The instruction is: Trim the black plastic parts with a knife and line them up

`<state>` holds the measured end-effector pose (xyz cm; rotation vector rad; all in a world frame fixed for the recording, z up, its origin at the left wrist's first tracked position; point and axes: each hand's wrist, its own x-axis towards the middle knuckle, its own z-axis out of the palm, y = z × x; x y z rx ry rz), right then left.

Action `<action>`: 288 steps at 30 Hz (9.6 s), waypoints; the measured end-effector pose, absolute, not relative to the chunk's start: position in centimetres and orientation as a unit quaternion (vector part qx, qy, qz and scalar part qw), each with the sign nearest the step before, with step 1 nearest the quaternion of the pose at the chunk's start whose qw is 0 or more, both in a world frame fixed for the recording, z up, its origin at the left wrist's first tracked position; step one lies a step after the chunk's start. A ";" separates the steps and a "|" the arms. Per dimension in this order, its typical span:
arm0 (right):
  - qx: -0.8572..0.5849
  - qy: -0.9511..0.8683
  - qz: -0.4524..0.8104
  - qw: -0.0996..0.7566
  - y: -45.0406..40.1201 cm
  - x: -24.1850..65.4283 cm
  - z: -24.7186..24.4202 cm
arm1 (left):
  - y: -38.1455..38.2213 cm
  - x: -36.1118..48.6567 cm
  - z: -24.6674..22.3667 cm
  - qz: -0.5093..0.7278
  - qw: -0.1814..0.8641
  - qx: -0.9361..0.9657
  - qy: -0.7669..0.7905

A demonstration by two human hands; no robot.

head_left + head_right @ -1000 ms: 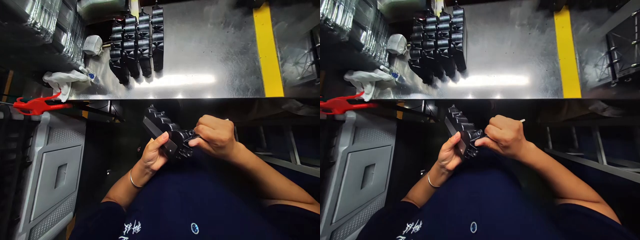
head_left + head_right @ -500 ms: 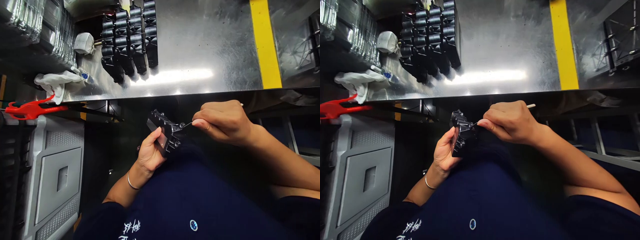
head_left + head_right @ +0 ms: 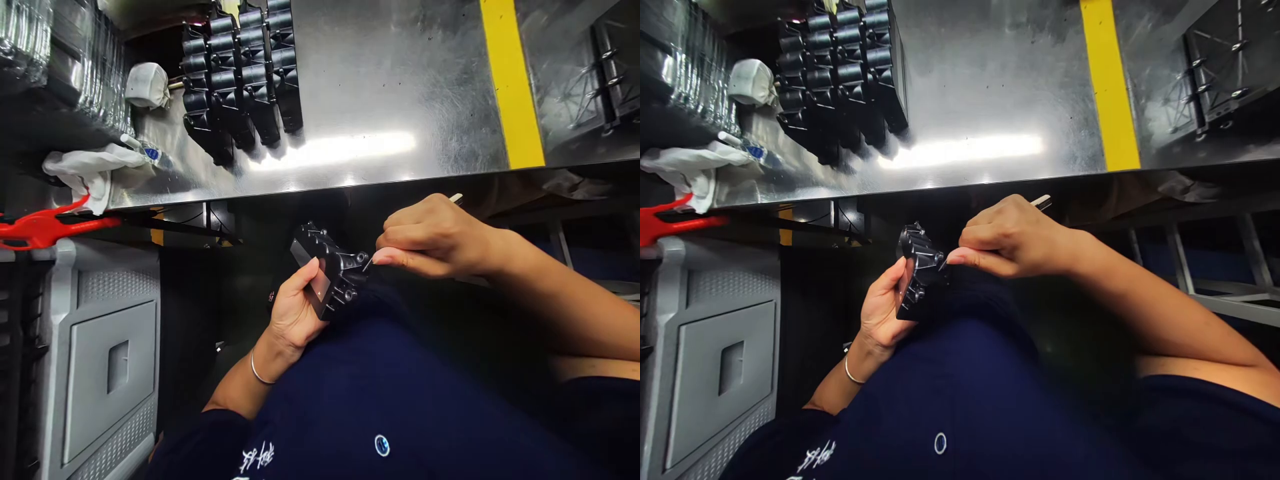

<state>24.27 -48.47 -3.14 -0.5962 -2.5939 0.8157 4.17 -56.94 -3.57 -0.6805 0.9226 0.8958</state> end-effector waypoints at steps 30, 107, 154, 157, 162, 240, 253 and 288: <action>-0.451 -0.592 0.499 0.443 -54.7 18.9 -6.5 | -57.5 3.7 -5.6 0.504 0.742 -0.168 0.409; -0.431 -0.738 0.387 0.346 -53.4 20.5 -7.2 | -58.9 1.5 -7.6 0.576 0.543 0.350 0.501; -0.132 -0.979 0.004 0.155 -50.3 23.6 -3.6 | -56.4 1.8 -5.9 0.359 0.812 0.049 0.456; -0.120 -0.980 0.028 0.154 -50.3 23.6 -3.8 | -56.4 1.9 -5.9 0.355 0.807 0.043 0.470; -0.127 -0.974 0.008 0.188 -50.2 23.5 -3.7 | -56.5 2.0 -6.2 0.362 0.813 0.037 0.454; -0.222 -0.843 0.370 0.321 -53.3 21.8 -5.2 | -57.2 2.1 -6.9 0.507 0.533 0.430 0.523; -0.207 -0.843 0.408 0.284 -52.5 22.4 -5.0 | -57.0 1.9 -6.7 0.486 0.546 0.421 0.538; -0.263 -0.905 0.140 0.302 -53.1 21.7 -6.2 | -57.3 2.8 -7.3 0.469 0.594 0.314 0.574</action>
